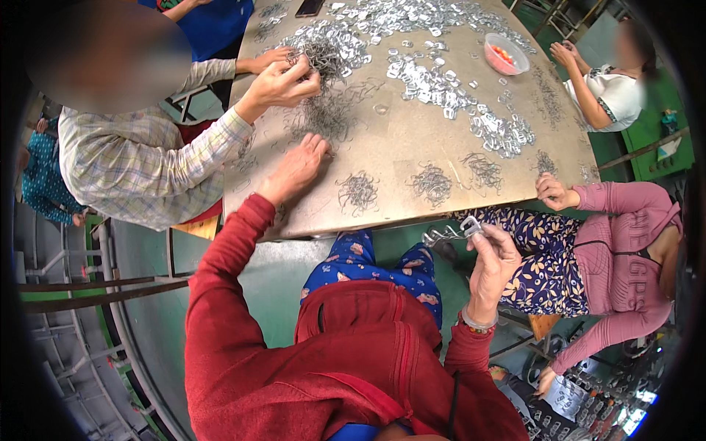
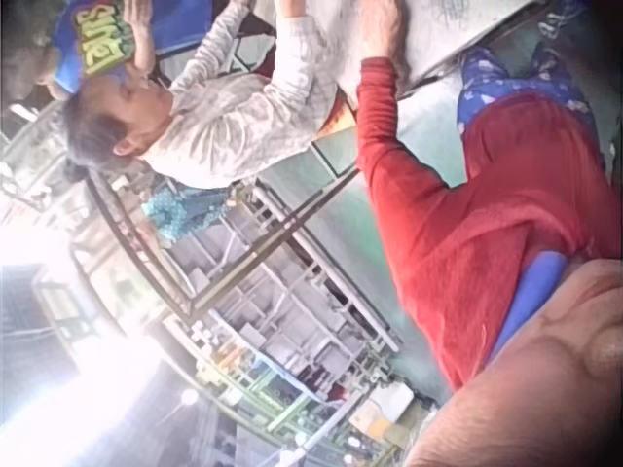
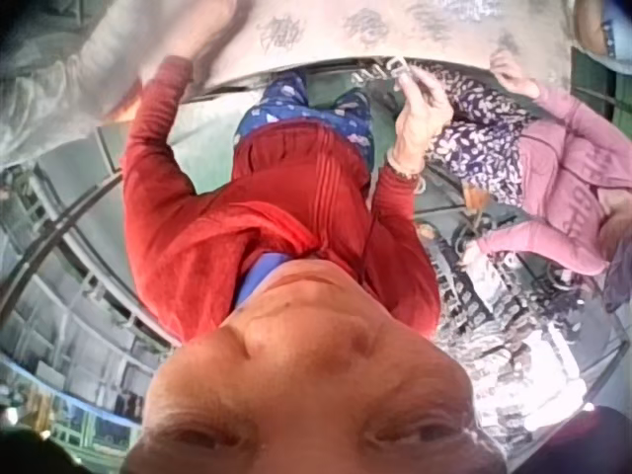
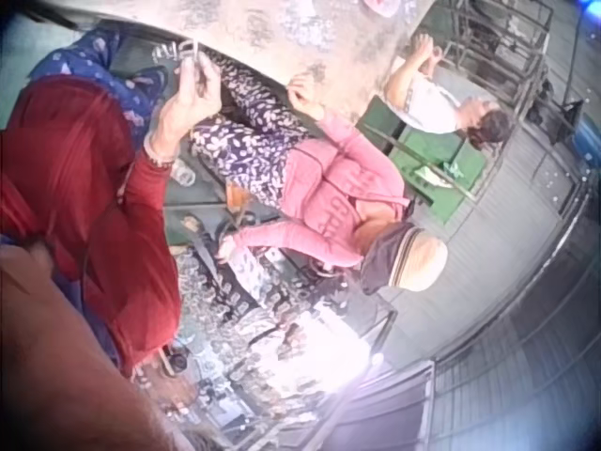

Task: The person joins metal rings and decorative metal pieces by hand to form chains, then hangs the chains onto a larger frame alongside other people.

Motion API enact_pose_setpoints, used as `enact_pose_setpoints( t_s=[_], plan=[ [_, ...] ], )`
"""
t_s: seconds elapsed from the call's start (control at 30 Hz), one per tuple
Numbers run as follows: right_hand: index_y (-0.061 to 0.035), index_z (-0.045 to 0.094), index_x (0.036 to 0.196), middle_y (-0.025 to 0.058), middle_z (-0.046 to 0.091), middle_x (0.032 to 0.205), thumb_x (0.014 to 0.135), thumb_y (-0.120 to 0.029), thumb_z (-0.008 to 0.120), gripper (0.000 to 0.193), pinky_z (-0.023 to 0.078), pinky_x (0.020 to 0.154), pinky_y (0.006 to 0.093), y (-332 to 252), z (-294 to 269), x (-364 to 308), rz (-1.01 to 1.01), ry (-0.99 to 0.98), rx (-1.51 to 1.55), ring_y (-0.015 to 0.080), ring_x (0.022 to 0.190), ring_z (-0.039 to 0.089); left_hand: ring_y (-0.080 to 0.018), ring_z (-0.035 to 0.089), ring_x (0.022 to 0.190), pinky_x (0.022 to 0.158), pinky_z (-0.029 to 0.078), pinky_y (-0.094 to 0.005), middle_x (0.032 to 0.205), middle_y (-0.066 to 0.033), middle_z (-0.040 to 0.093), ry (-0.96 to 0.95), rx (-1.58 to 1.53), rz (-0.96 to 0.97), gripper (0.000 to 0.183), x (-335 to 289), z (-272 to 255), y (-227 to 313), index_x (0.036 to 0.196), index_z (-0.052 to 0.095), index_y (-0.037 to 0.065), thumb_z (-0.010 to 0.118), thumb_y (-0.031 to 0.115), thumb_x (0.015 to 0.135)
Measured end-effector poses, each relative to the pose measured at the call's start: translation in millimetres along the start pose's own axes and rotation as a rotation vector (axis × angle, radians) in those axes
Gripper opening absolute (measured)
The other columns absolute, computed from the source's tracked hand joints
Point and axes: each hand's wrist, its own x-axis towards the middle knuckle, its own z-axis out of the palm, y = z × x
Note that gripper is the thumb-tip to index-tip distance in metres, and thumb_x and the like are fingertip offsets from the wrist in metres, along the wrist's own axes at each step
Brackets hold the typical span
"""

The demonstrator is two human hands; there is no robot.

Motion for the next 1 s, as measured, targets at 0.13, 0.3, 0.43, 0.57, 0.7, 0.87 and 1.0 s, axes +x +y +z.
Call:
enact_pose_setpoints(
  t_s=[0.13,0.3,0.43,0.57,0.7,0.87,1.0],
  plan=[
    [0.0065,0.061,0.101,0.0108,0.064,0.085,0.077,0.01,0.064,0.024,0.05,0.062,0.0233,-0.9,3.7,-2.8,0.046,0.016,0.006,0.0126,0.068,0.061,-0.0305,0.058,0.079,0.067,0.047,-0.0379,0.088,-0.0172,0.055,0.245,-0.392,-0.058,0.014,13.9,-4.5,50.0,0.098,0.049,-0.001,0.051,-0.002,0.085],
    [0.0072,0.062,0.097,0.0106,0.065,0.086,0.076,0.01,0.066,0.021,0.051,0.063,0.0232,8.6,0.5,-4.2,0.063,-0.019,-0.065,0.0128,0.069,0.062,-0.014,0.063,0.071,0.062,0.05,-0.0272,0.085,-0.0099,0.063,0.11,-1.034,-0.268,0.009,32.2,-41.2,147.7,0.097,0.057,-0.001,0.055,0.003,0.089],
    [0.0063,0.064,0.092,0.0086,0.064,0.086,0.076,0.012,0.066,0.017,0.051,0.065,0.0223,12.0,4.0,-7.4,0.043,-0.064,-0.149,0.0119,0.071,0.062,-0.0122,0.061,0.075,0.068,0.049,-0.0256,0.084,-0.0058,0.063,0.093,-1.292,-0.058,0.005,29.3,-67.6,203.9,0.092,0.06,0.001,0.058,0.005,0.089],
    [0.0069,0.063,0.092,0.0084,0.062,0.091,0.077,0.013,0.065,0.016,0.051,0.068,0.022,12.0,5.3,-10.6,0.015,-0.085,-0.165,0.0118,0.074,0.061,-0.0264,0.055,0.094,0.082,0.045,-0.0342,0.097,-0.0098,0.057,0.134,-1.103,0.1,0.01,32.1,-66.4,219.4,0.09,0.06,0.002,0.064,0.005,0.081],
    [0.0072,0.062,0.091,0.0089,0.06,0.095,0.077,0.013,0.064,0.016,0.051,0.069,0.0217,11.4,6.6,-14.8,-0.049,-0.122,-0.206,0.0119,0.076,0.06,-0.0256,0.056,0.096,0.082,0.045,-0.0345,0.101,-0.0092,0.058,0.216,-0.922,0.086,0.014,31.0,-57.4,223.6,0.091,0.061,0.003,0.066,0.004,0.079],
    [0.0072,0.063,0.088,0.0101,0.059,0.095,0.077,0.013,0.063,0.012,0.051,0.067,0.0223,7.2,8.2,-7.8,-0.061,-0.19,-0.257,0.0129,0.077,0.059,-0.0268,0.059,0.095,0.082,0.045,-0.0357,0.101,-0.01,0.061,0.14,-1.057,0.04,0.012,29.8,-51.6,218.7,0.091,0.061,0.003,0.064,0.005,0.08],
    [0.006,0.066,0.094,0.0091,0.061,0.084,0.087,-0.001,0.058,0.012,0.045,0.058,0.0227,-1.3,-11.7,38.8,-0.123,-0.227,-0.36,0.0115,0.068,0.057,-0.0275,0.063,0.082,0.078,0.046,-0.036,0.084,-0.0085,0.065,0.107,-1.14,0.049,0.009,25.9,-45.7,211.2,0.091,0.06,0.002,0.061,0.006,0.083]
  ],
)
